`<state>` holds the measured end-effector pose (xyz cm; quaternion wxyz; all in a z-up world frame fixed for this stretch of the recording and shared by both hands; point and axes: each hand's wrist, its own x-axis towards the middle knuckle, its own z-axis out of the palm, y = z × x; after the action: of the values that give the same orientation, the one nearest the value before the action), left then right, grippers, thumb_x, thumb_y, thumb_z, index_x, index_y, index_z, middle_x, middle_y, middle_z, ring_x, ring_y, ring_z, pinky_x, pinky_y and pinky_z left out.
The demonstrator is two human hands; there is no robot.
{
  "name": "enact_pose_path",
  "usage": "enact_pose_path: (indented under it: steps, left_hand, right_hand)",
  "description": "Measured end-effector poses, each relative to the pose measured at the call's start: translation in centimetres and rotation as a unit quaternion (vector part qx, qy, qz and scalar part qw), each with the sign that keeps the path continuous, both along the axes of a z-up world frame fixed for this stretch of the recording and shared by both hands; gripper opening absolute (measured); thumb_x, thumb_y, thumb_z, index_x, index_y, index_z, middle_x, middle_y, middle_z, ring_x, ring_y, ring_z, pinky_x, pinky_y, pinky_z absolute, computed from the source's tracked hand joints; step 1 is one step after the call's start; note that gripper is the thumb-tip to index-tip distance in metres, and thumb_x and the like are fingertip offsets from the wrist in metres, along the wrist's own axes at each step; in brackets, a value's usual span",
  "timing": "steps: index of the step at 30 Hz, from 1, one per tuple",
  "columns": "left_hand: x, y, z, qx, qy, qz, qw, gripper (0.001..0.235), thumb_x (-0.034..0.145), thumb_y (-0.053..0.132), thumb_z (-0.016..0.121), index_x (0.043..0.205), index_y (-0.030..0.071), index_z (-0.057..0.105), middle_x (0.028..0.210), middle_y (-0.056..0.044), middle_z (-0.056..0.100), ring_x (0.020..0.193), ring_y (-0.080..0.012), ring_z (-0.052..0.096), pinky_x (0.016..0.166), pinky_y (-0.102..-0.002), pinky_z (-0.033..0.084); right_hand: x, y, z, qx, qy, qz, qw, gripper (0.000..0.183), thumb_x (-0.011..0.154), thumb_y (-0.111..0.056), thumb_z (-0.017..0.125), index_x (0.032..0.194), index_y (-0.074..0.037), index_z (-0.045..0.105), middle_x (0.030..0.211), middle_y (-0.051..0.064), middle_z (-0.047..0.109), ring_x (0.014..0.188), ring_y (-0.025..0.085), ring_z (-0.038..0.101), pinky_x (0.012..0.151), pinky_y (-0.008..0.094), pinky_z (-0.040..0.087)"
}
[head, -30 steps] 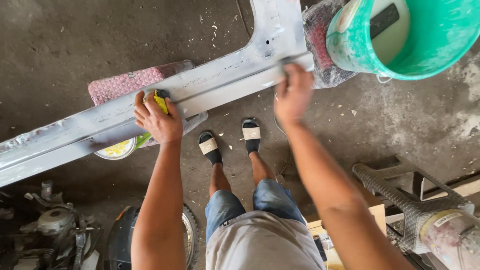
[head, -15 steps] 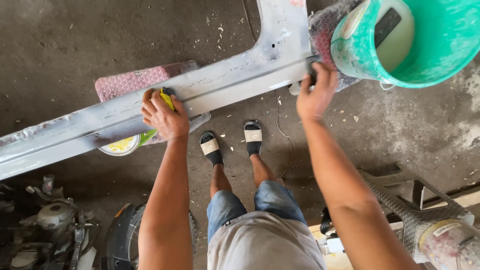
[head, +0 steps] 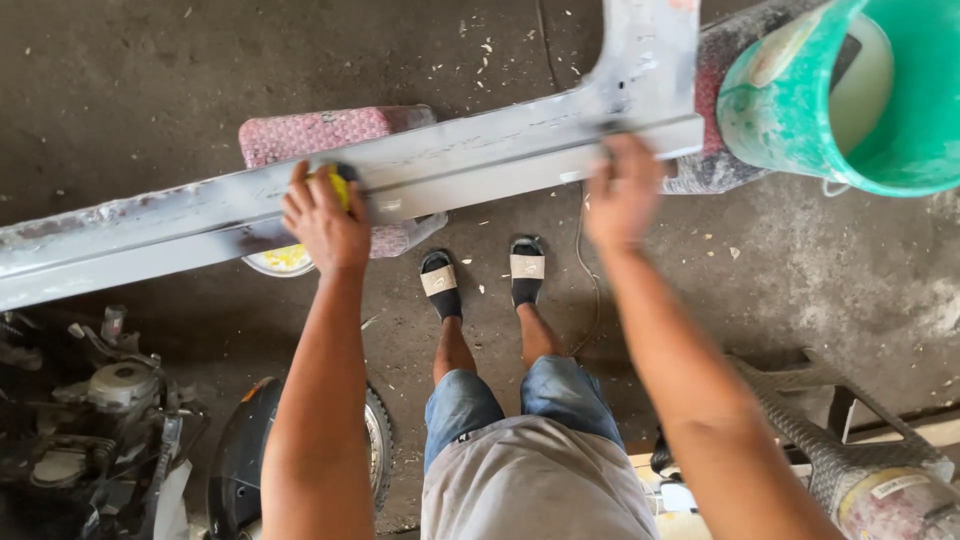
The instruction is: Sanding a metal car part with sandpaper and water to prepare it for painting.
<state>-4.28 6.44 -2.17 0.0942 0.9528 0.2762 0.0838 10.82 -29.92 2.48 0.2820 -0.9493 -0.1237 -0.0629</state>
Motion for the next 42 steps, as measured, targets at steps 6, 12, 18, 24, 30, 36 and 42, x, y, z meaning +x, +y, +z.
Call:
enact_pose_path:
  steps: [6,12,18,24,30,36,42]
  left_hand:
    - [-1.6,2.1,1.0,-0.013,-0.023,0.114,0.993,0.041,0.105,0.032,0.062,0.136,0.006,0.053,0.146,-0.015,0.047,0.125,-0.0374,0.046,0.097,-0.054,0.037]
    - [-2.0,2.1,2.4,-0.015,-0.044,0.074,0.996,0.042,0.104,0.032,0.063,0.136,0.008,0.053,0.146,-0.014,0.048,0.126,-0.0378,0.045,0.098,-0.054,0.037]
    - [-2.4,3.3,1.0,-0.047,0.007,0.076,0.996,0.042,0.105,0.036,0.059,0.135,0.006,0.052,0.145,-0.016,0.045,0.125,-0.0362,0.045,0.096,-0.053,0.037]
    - [-1.9,2.5,2.9,-0.051,-0.025,0.077,0.995,0.041,0.104,0.036,0.059,0.135,0.009,0.053,0.149,-0.012,0.047,0.128,-0.0351,0.045,0.100,-0.053,0.037]
    - [-2.3,2.7,3.2,-0.066,-0.028,0.064,0.995,0.044,0.103,0.037,0.061,0.136,0.010,0.053,0.149,-0.014,0.045,0.128,-0.0371,0.046,0.102,-0.053,0.036]
    - [-2.9,3.3,3.0,-0.062,-0.039,0.030,0.997,0.047,0.103,0.038,0.062,0.137,0.008,0.053,0.147,-0.015,0.045,0.128,-0.0377,0.046,0.101,-0.052,0.036]
    - [-3.0,1.0,-1.9,-0.056,0.003,0.042,0.998,0.047,0.106,0.040,0.058,0.145,0.016,0.045,0.150,-0.016,0.043,0.130,-0.0362,0.044,0.105,-0.053,0.038]
  right_hand:
    - [-2.3,3.6,-1.6,0.018,-0.081,-0.047,0.995,0.033,0.102,-0.013,0.066,0.134,-0.011,0.059,0.134,0.015,0.061,0.124,0.034,0.054,0.103,0.050,0.044]
    - [-12.8,21.9,0.4,0.003,-0.033,0.236,0.971,0.039,0.081,-0.010,0.067,0.120,-0.011,0.069,0.116,0.011,0.069,0.102,0.029,0.062,0.083,0.045,0.049]
    - [-8.4,16.6,3.6,0.026,-0.012,0.192,0.981,0.035,0.093,-0.008,0.069,0.124,-0.024,0.071,0.115,0.002,0.070,0.109,0.020,0.068,0.093,0.037,0.055]
    - [-3.5,3.9,-2.5,0.040,-0.051,-0.126,0.990,0.033,0.099,-0.014,0.067,0.131,-0.010,0.060,0.133,0.015,0.056,0.122,0.033,0.052,0.097,0.047,0.049]
    - [-11.2,20.8,-3.1,0.059,-0.034,0.131,0.989,0.029,0.096,-0.008,0.068,0.124,-0.016,0.065,0.128,0.002,0.064,0.126,0.024,0.060,0.106,0.044,0.046]
    - [-12.4,22.3,1.7,-0.002,-0.028,0.257,0.966,0.036,0.086,-0.011,0.070,0.122,-0.012,0.066,0.122,0.010,0.068,0.103,0.028,0.062,0.087,0.044,0.048]
    - [-4.7,6.3,-1.3,0.011,-0.059,-0.073,0.995,0.036,0.094,-0.005,0.072,0.128,-0.009,0.061,0.132,0.014,0.060,0.124,0.035,0.057,0.103,0.048,0.048]
